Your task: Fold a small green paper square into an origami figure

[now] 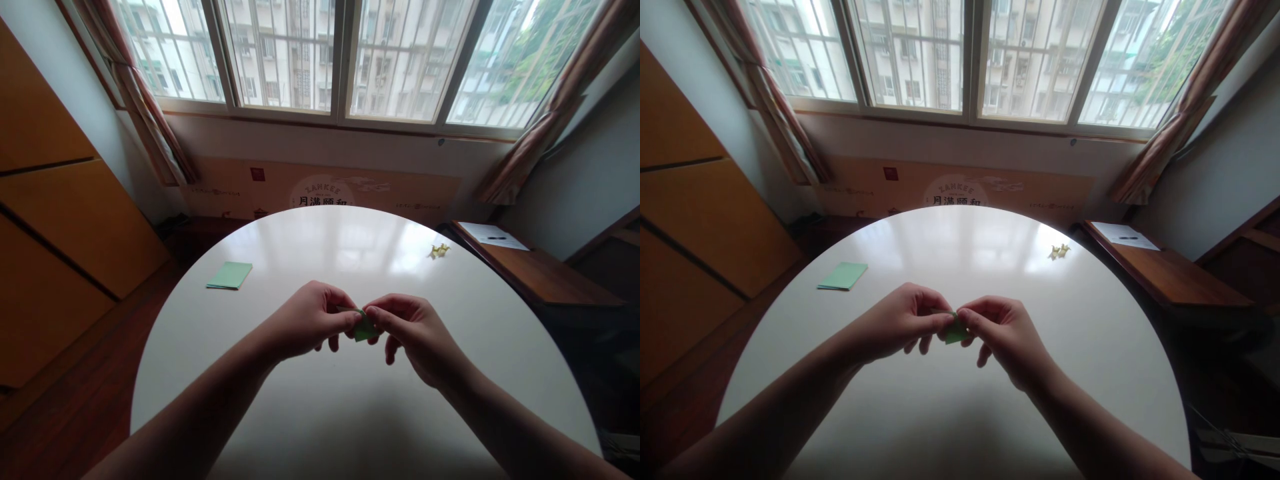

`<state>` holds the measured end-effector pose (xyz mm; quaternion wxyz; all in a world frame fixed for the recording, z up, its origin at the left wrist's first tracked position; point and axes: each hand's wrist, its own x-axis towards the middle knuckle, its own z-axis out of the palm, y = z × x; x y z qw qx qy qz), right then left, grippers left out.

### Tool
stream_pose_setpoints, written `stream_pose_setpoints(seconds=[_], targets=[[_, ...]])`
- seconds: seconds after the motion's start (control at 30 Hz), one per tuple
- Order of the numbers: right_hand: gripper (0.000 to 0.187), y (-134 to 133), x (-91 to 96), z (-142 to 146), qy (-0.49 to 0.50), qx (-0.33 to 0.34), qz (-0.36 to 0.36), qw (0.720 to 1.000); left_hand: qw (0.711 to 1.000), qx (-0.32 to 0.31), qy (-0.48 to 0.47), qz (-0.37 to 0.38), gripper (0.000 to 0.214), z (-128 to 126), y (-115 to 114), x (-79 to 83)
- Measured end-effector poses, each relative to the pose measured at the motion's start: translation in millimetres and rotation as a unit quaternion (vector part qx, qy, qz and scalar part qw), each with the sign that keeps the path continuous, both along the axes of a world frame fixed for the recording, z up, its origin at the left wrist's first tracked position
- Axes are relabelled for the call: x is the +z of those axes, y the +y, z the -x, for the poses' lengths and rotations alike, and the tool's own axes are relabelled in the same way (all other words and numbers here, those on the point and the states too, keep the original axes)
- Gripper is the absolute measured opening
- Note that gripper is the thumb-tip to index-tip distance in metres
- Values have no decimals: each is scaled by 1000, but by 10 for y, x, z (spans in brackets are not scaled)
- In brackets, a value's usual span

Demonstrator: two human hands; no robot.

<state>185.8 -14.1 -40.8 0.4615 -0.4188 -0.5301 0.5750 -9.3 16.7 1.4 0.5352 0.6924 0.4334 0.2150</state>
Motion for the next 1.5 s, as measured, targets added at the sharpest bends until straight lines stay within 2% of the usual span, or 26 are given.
stream_pose_setpoints(seconds=[0.17,0.27,0.5,0.7,0.9,1.07,1.33,1.5], targets=[[32,31,-1,15,-1,30,62,998,1000,4,-4,-1,14,23,20,-9],[30,33,-8,18,4,42,75,996,1000,0,-19,1,15,24,29,-37],[29,19,-18,13,12,21,57,998,999,-7,-34,37,21,33,48,-32],[27,0,9,12,47,-25,30,998,990,46,-119,61,33,13,48,-57],[26,-15,8,-7,68,-65,2,996,987,60,-140,42,22,-106,-59,-81],[26,-22,-16,-9,68,-67,0,995,985,92,-144,20,18,-161,-89,-94],[26,-11,-16,4,67,-56,14,996,988,94,-125,-17,22,-137,-69,-110],[25,-12,-26,1,72,-51,15,996,988,91,-122,-10,22,-126,-68,-104]])
